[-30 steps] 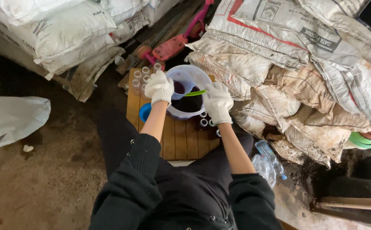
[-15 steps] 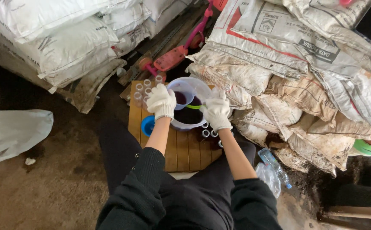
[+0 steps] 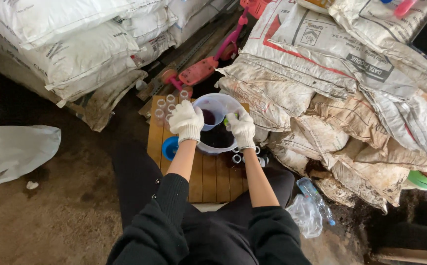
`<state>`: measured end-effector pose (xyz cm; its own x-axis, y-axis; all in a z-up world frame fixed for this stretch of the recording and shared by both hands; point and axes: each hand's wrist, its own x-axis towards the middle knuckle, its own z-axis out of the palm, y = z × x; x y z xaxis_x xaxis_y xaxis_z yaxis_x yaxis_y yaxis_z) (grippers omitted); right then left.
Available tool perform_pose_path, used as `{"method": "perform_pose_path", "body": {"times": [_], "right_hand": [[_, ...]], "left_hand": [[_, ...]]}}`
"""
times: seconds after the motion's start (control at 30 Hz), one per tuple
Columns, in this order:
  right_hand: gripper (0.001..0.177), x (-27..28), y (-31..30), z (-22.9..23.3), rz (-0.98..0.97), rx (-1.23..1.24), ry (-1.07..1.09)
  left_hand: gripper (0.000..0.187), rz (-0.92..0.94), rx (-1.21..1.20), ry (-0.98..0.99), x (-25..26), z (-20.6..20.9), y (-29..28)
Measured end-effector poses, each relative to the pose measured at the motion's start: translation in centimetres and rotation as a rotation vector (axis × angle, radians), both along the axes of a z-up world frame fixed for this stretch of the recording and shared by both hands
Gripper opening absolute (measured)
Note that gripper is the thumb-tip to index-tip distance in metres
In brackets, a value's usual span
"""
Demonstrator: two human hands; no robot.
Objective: Filling small plastic containers with a dark liquid using a ladle and funnel
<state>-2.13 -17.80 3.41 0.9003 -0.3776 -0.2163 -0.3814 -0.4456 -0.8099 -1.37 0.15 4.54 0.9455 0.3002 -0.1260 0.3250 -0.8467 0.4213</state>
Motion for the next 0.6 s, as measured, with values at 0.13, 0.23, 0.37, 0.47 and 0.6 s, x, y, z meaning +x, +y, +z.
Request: {"method": "perform_pose_path", "body": {"times": [0.13, 0.23, 0.37, 0.47, 0.6], "right_hand": [[0.028, 0.1, -0.2, 0.6, -0.025, -0.213, 0.131], [0.025, -0.9, 0.2, 1.3, -0.1, -0.162, 0.101], [0.021, -1.8, 1.1, 2.0, -0.338, 0.101, -0.192], [0.026, -2.2, 1.0, 1.3, -0.363, 0.039, -0.256], [0.02, -2.4, 1.6, 1.4, -0.364, -0.041, -0.247]], "left_hand": [[0.041, 0.043, 0.083, -0.138, 0.1, -0.6, -0.2], [0.039, 0.047, 0.104, -0.168, -0.4, -1.2, -0.5], [0.039, 0.083, 0.128, -0.226, 0.0, -1.5, -0.7], [0.04, 0.104, 0.223, -0.394, -0.1, -2.3, -0.7], [0.041, 0.116, 0.26, -0.45, 0.1, -2.8, -0.7]]}}
